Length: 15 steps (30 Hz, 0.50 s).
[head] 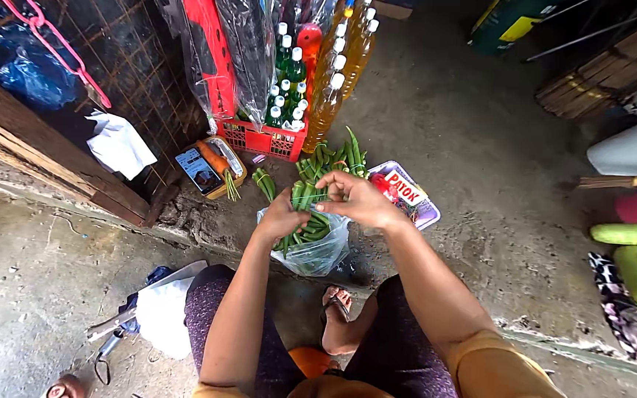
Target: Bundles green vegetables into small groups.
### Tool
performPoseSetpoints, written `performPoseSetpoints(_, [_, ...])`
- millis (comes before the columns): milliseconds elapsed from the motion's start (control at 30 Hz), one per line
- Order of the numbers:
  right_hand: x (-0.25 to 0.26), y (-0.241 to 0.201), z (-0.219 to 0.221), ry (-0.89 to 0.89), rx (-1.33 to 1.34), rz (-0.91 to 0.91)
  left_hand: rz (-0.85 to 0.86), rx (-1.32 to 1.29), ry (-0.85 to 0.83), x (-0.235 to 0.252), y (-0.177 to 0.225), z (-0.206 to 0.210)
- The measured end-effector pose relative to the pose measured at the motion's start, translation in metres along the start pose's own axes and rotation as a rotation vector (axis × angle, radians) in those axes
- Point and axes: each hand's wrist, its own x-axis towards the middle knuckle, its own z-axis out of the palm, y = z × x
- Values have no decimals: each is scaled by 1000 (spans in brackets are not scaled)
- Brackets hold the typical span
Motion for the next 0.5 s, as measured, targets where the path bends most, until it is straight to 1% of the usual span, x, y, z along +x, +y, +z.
performPoseSetpoints(67, [5, 4, -13, 54, -118, -14, 46, 249, -107, 0, -1, 0])
performPoseSetpoints(100, [9, 8, -17, 98, -124, -32, 66, 304, -170, -2, 0, 1])
performPoseSetpoints(133, [13, 14, -20, 134, -84, -29, 80, 302, -216, -4, 1, 3])
performPoseSetpoints(167, [19, 21, -22, 157, 5, -5, 94, 254, -238, -6, 0, 3])
performPoseSetpoints(200, [25, 30, -21, 168, 149, 35, 106, 174, -236, -7, 0, 3])
performPoseSetpoints(267, [30, 54, -14, 146, 518, 99, 112, 33, -170, -9, -1, -3])
performPoseSetpoints(300, [26, 66, -11, 83, 660, 106, 97, 8, -119, -10, -3, -7])
performPoseSetpoints(333, [20, 74, -10, -8, 738, 97, 77, 1, -75, -9, -6, -11])
performPoseSetpoints(367, [12, 77, -8, -106, 720, 70, 57, 6, -63, -9, -10, -14])
performPoseSetpoints(400, [5, 76, -8, -211, 621, 29, 39, 30, -95, -11, -11, -17])
performPoseSetpoints(433, [-1, 69, -7, -326, 460, -8, 33, 82, -163, -14, -11, -19])
performPoseSetpoints(500, [-9, 52, -5, -590, 147, -71, 10, 273, -345, -19, -14, -22])
